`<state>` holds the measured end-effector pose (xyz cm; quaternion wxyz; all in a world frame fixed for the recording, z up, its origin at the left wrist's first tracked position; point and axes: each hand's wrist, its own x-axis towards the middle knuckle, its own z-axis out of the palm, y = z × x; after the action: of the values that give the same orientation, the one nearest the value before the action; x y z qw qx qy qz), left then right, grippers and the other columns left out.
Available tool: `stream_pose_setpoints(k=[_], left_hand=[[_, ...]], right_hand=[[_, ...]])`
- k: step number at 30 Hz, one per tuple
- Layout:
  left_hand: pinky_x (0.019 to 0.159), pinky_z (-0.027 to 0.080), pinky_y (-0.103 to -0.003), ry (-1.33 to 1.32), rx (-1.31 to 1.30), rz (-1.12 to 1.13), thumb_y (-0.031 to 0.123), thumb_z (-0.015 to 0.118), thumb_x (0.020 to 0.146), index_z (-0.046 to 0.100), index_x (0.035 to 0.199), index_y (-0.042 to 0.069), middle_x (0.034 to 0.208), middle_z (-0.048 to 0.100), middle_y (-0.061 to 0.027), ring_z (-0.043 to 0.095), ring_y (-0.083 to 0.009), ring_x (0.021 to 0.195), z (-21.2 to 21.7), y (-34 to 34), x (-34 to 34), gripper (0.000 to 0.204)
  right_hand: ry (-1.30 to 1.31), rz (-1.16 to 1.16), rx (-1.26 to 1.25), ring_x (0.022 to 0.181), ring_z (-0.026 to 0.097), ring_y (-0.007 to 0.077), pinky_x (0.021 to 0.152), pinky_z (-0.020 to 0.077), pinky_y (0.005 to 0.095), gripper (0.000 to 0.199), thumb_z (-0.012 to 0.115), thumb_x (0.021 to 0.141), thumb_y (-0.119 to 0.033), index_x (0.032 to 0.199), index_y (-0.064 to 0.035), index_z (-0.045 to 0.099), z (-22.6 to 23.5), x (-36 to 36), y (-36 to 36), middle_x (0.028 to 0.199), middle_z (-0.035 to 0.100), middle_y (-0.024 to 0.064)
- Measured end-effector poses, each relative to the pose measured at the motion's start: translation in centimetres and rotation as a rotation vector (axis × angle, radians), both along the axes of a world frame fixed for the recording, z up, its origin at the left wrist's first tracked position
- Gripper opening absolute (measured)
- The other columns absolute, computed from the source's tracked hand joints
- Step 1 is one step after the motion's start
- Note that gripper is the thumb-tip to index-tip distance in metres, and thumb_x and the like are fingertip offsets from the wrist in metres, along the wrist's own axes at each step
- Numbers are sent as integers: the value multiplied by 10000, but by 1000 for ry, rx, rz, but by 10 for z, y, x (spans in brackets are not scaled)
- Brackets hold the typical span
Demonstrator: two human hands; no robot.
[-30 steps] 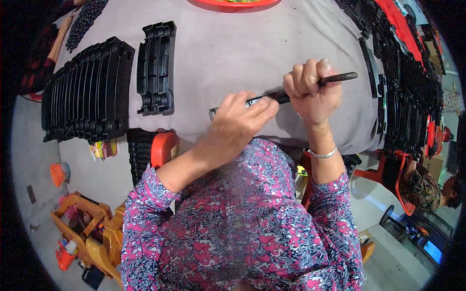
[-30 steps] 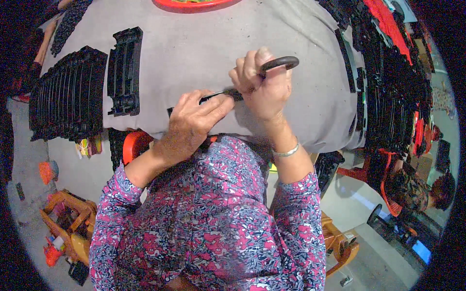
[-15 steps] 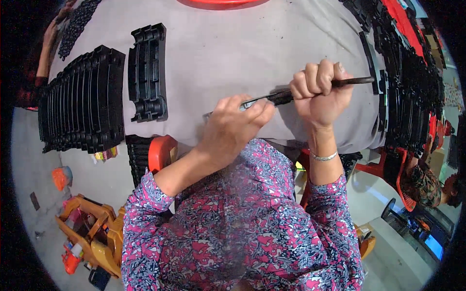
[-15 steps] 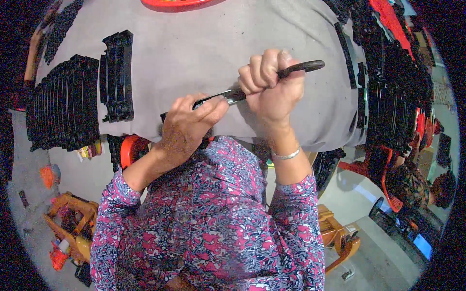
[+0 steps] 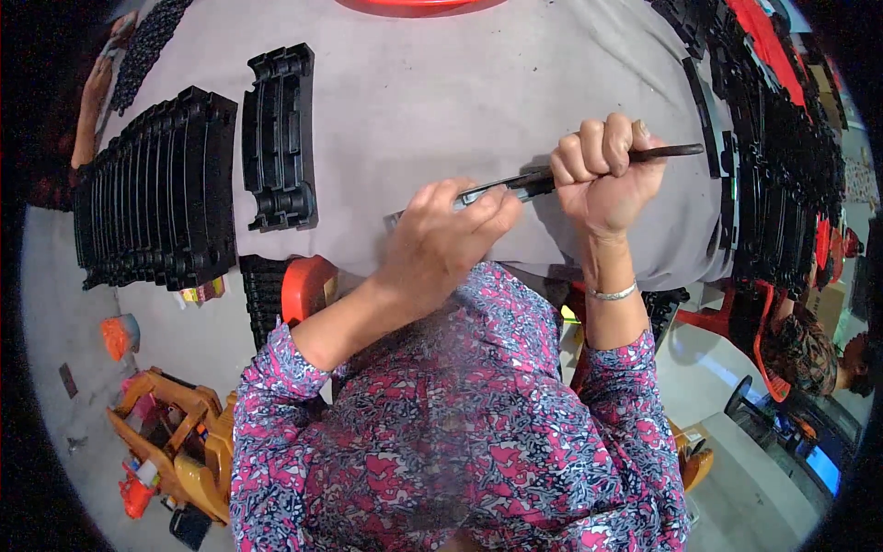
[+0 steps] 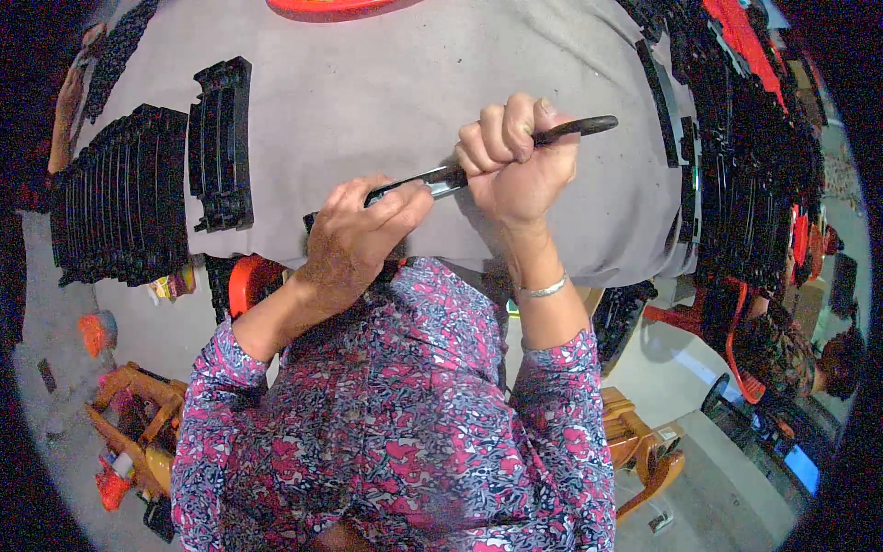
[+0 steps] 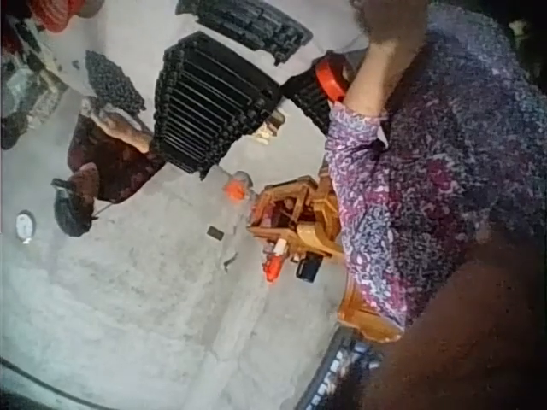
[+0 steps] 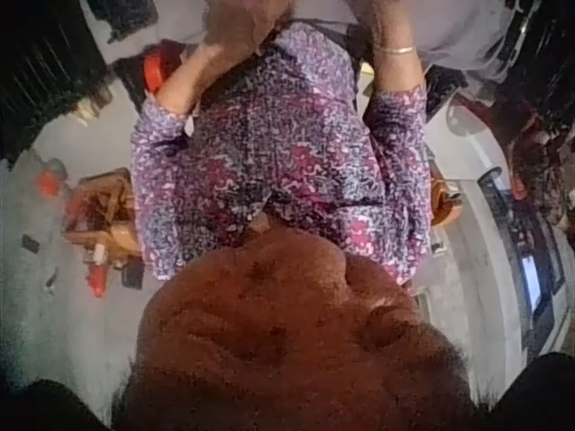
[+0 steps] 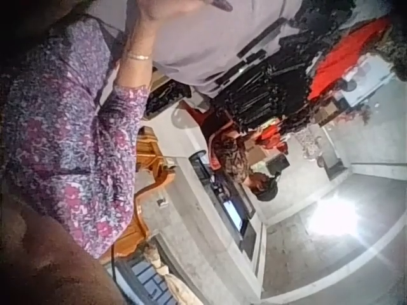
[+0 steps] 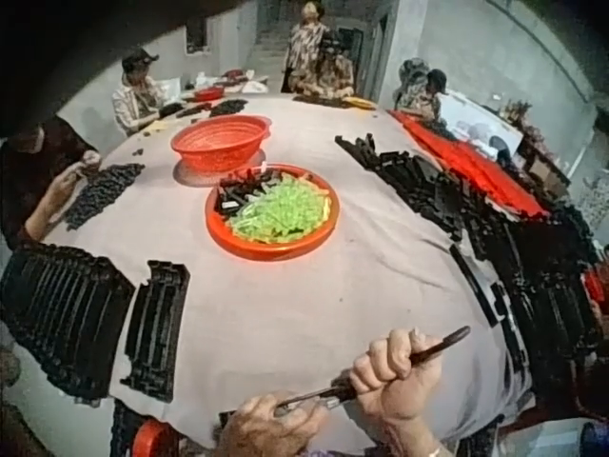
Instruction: The person assembles plastic cartridge housings by inserting internal plastic parts and springs into them with an insertion tool.
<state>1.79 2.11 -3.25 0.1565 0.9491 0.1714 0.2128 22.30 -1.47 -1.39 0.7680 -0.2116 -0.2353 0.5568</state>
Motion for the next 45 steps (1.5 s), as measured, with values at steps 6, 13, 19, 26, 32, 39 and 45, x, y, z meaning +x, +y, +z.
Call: stream_pose_setpoints(k=[6, 13, 19, 26, 32, 39, 45], left_hand=[[845, 489, -412, -77, 43, -19, 113, 614, 815, 550, 1246, 113, 1184, 610, -44, 606, -306, 1035, -2, 2, 2, 436], [847, 487, -401, -18, 47, -23, 129, 580, 837, 552, 1242, 120, 1179, 615, -43, 600, -296, 1049, 3, 2, 3, 406], [845, 487, -411, -33, 35, 5, 124, 580, 829, 573, 1233, 146, 1167, 633, -20, 595, -274, 1052, 0, 1, 4, 405], [862, 484, -396, -24, 85, -2, 130, 573, 846, 543, 1241, 116, 1145, 626, -22, 601, -280, 1048, -1, 2, 3, 397], [859, 488, -423, -51, 61, 16, 124, 571, 841, 554, 1267, 161, 1202, 612, -26, 591, -287, 1065, -6, 0, 3, 428], [870, 482, -427, -66, 29, -6, 130, 572, 838, 538, 1287, 154, 1215, 605, -34, 584, -289, 1076, -6, 1, 2, 451], [882, 475, -447, -82, 7, -8, 137, 566, 843, 518, 1301, 159, 1209, 605, -42, 581, -308, 1081, -6, 0, 1, 461]], right_hand=[[121, -73, -29, 462, 128, 93, 424, 108, 283, 486, 391, 944, -442, 566, -163, 267, -8, 3, -2, 499, 189, -47], [149, -119, -49, 464, 121, 94, 423, 102, 282, 483, 381, 942, -436, 566, -163, 248, -10, 4, -3, 497, 185, -48], [140, -85, -74, 469, 131, 94, 429, 111, 285, 497, 395, 949, -457, 575, -159, 260, -11, 1, -2, 509, 195, -45], [36, -106, -21, 471, 133, 95, 433, 118, 288, 500, 402, 950, -475, 589, -152, 278, -2, 8, -7, 511, 201, -46], [11, -5, 53, 468, 153, 92, 428, 139, 286, 486, 415, 948, -466, 598, -144, 313, -4, 3, -3, 506, 226, -41], [-37, 26, 65, 463, 154, 94, 426, 152, 287, 467, 422, 938, -447, 600, -140, 327, -1, -2, 1, 507, 247, -40], [-134, 3, 54, 464, 187, 96, 429, 182, 282, 448, 441, 944, -382, 589, -133, 326, 6, -19, -1, 514, 259, -32]])
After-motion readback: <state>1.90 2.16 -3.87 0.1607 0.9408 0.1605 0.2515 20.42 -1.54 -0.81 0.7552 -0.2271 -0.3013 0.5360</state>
